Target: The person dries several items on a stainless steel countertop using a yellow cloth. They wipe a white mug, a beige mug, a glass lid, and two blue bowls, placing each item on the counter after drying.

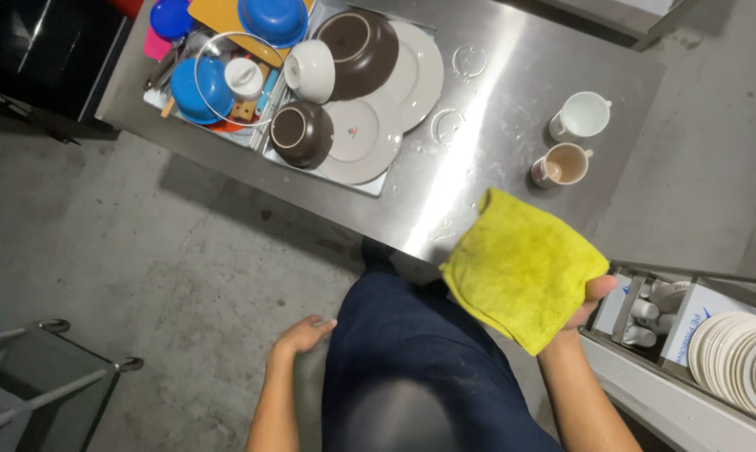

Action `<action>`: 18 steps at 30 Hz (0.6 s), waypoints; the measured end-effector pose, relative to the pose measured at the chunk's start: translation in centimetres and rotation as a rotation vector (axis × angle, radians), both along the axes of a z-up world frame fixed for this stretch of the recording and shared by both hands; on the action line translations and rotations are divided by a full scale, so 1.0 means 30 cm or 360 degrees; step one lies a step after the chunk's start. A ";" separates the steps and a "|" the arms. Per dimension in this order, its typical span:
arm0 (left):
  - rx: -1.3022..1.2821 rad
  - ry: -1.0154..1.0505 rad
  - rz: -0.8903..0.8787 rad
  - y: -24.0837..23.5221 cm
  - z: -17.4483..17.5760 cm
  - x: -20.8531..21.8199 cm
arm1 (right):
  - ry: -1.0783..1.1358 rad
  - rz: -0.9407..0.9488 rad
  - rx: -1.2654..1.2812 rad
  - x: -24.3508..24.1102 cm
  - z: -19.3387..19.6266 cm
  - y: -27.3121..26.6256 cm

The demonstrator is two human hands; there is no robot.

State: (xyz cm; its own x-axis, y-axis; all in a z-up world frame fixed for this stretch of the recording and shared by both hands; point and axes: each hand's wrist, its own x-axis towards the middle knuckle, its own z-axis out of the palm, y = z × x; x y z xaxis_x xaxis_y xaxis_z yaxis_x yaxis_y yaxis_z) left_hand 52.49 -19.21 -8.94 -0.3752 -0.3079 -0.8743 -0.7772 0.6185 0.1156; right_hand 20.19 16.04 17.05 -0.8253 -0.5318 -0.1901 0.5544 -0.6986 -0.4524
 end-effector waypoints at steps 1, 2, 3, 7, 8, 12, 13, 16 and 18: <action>0.0002 0.0001 0.0006 0.005 0.014 -0.017 | 0.0001 0.0006 0.0002 -0.006 -0.004 0.009; 0.0132 0.0213 0.0261 0.007 0.028 -0.033 | -0.0035 -0.0006 0.0093 -0.011 -0.007 0.015; 0.0263 0.0433 0.0517 0.008 0.035 -0.058 | -0.0063 -0.0018 0.0184 -0.022 -0.012 0.020; -0.0299 0.0625 0.0389 -0.070 0.246 -0.294 | -0.0209 -0.0049 0.0212 -0.029 -0.078 0.014; -0.0375 0.0864 0.0537 -0.113 0.254 -0.339 | -0.0268 -0.0063 0.0047 -0.020 -0.089 0.011; -0.0641 0.1465 0.0815 -0.328 0.432 -0.574 | -0.0359 -0.0059 -0.0468 -0.004 -0.056 -0.085; -0.0639 0.1475 0.0809 -0.394 0.462 -0.627 | -0.0350 -0.0063 -0.0473 0.000 -0.054 -0.112; -0.0584 0.1585 0.0862 -0.598 0.516 -0.783 | -0.0312 -0.0139 -0.0566 0.017 -0.043 -0.198; -0.0844 0.1890 0.0601 -0.749 0.507 -0.886 | -0.0269 -0.0267 -0.0646 0.024 -0.032 -0.272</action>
State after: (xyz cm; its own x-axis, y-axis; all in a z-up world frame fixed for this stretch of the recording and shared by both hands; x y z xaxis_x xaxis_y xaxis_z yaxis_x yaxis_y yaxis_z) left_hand 25.92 -41.68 6.28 -0.6326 -0.7554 0.1711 -0.5065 0.5706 0.6464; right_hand 20.90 7.88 16.09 -0.8815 -0.4528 -0.1336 0.4610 -0.8866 -0.0370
